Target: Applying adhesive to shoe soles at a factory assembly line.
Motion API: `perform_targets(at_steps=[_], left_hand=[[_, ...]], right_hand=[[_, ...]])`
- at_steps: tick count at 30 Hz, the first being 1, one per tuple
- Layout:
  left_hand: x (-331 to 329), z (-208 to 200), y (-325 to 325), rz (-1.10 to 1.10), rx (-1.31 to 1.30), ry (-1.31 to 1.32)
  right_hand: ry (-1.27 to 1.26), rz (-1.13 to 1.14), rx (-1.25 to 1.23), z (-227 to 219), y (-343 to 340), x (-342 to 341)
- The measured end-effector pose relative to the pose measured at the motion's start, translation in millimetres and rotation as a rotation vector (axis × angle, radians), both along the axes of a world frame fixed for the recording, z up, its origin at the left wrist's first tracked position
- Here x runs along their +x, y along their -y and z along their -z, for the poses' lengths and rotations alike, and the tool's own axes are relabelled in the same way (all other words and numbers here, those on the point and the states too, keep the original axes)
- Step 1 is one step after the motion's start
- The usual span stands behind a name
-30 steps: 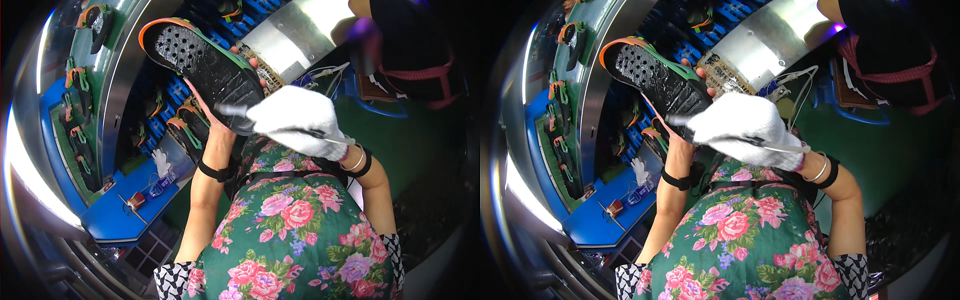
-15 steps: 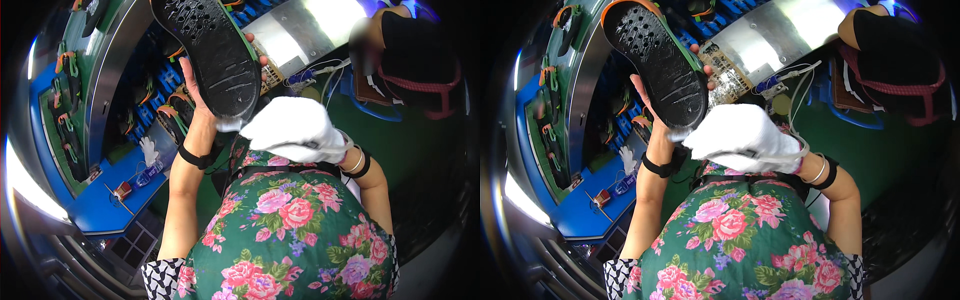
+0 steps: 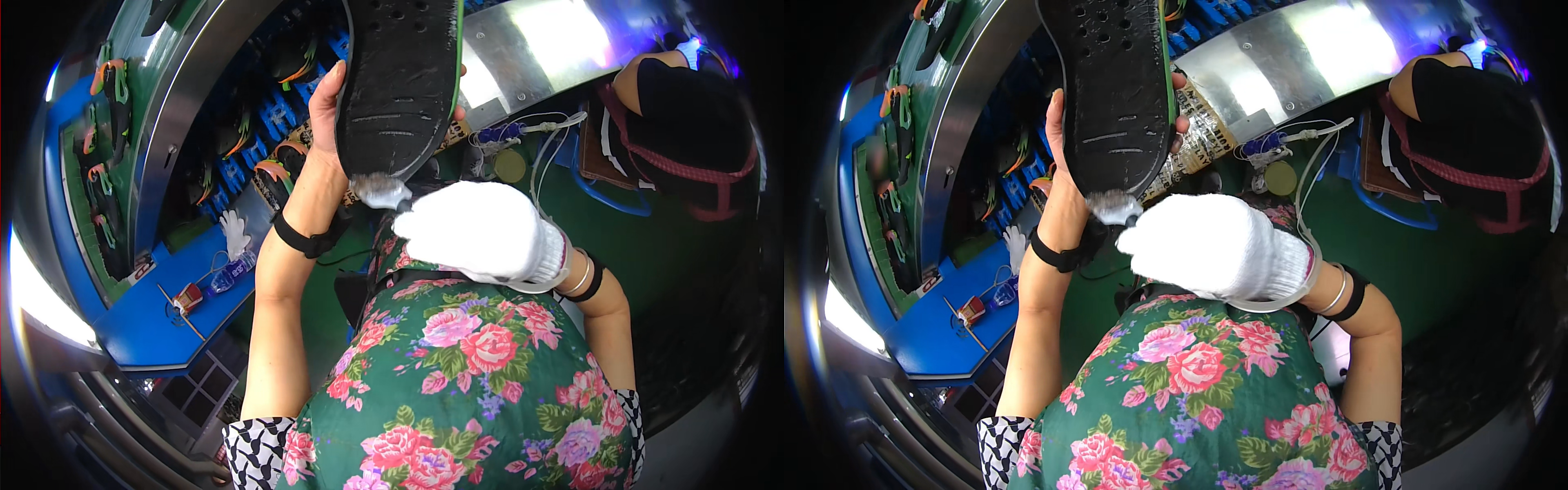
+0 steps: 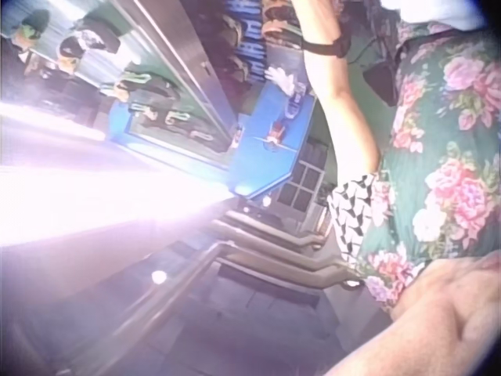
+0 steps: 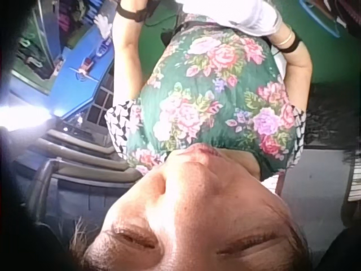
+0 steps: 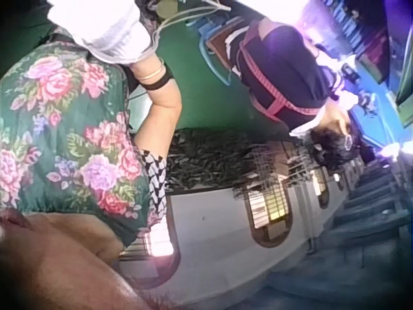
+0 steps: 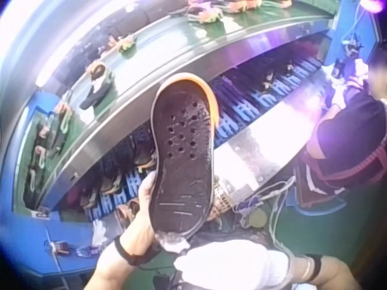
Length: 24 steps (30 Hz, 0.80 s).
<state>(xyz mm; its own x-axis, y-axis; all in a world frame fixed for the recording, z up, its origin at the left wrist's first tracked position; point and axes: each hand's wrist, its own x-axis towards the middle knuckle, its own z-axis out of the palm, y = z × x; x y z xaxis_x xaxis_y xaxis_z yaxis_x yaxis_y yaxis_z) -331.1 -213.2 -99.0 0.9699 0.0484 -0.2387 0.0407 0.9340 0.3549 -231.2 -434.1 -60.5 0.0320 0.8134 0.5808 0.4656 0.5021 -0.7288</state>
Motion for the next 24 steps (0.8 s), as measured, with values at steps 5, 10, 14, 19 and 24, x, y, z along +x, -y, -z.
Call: perform_targets(at_steps=[5, 10, 14, 19, 24], left_hand=[[-11, 13, -17, 0.012, 0.275, -0.143], [0, -12, -13, -0.039, 0.048, -0.28], [-5, -23, -15, 0.1, -0.045, -0.232], [2, -32, -15, 0.15, -0.047, -0.251], [3, -41, -14, 0.238, -0.041, -0.351]], right_hand=[[-0.333, -0.091, -0.026, -8, -7, 22], [0.084, -0.045, -0.018, 1, -3, 15], [-0.069, -0.22, -0.07, -18, -7, 25], [0.085, -0.058, -0.041, -15, -8, 26], [0.121, -0.121, -0.114, -18, -4, 23]])
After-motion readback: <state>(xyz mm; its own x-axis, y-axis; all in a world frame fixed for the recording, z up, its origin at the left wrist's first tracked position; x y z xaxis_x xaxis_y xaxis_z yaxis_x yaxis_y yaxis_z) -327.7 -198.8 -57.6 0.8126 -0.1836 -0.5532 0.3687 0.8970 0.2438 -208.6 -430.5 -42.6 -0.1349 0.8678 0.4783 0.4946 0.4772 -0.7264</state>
